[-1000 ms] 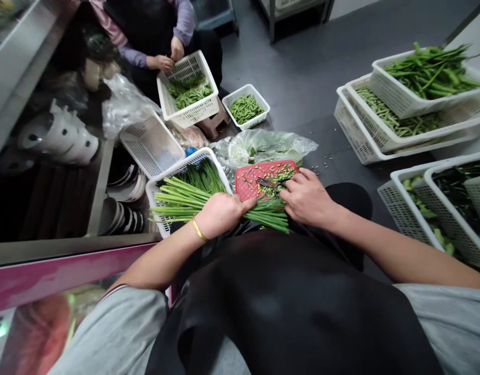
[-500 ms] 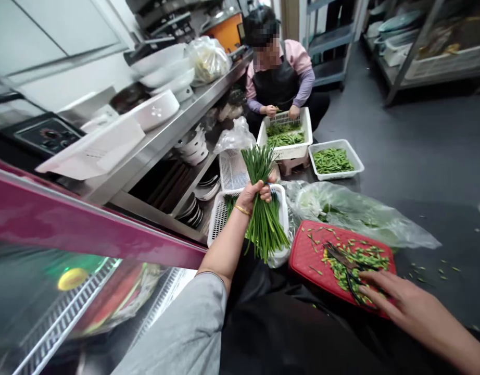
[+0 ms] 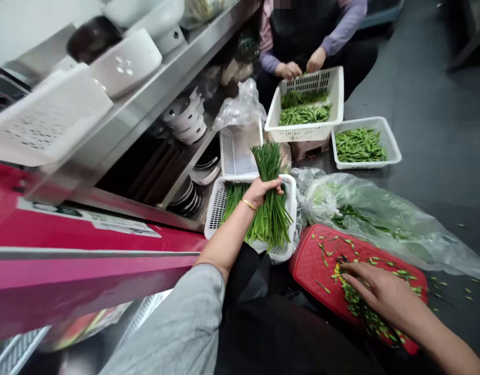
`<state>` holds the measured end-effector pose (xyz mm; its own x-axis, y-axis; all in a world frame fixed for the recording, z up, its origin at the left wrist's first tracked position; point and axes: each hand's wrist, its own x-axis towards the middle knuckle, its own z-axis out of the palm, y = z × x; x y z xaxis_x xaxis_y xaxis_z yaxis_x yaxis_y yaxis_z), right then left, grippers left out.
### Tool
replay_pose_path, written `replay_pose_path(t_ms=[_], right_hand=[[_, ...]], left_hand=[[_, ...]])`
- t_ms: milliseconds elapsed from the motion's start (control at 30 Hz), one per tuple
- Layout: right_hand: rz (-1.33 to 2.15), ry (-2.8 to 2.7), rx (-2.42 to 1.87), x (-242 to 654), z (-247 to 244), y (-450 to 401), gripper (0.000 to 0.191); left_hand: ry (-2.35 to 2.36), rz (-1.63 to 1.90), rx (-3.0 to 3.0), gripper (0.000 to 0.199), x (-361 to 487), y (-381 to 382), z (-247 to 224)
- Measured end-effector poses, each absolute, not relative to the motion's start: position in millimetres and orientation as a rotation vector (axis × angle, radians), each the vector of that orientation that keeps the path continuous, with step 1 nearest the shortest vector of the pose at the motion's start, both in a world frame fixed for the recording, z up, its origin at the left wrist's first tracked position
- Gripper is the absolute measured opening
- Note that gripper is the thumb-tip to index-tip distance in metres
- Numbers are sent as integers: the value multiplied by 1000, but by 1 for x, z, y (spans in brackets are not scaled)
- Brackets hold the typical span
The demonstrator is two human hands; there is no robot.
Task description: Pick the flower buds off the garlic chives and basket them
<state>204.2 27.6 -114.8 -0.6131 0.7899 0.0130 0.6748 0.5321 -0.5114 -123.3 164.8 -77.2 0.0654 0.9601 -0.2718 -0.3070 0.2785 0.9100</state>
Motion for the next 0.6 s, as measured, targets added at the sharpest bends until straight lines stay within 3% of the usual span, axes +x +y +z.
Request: replay_pose_path(t_ms=[167,367,600], right_hand=[[712,-2591,-1272,209,-131,40,39],[809,-2632,-1314,221,-156,42,41],[961,-2722,-1326,206,-147,49,35]], left_hand=[[1512,1101,832,32,-192,203,-97],[2024,818,732,27,-274,204,-131],[1927,640,863,26,-203,192,-228]])
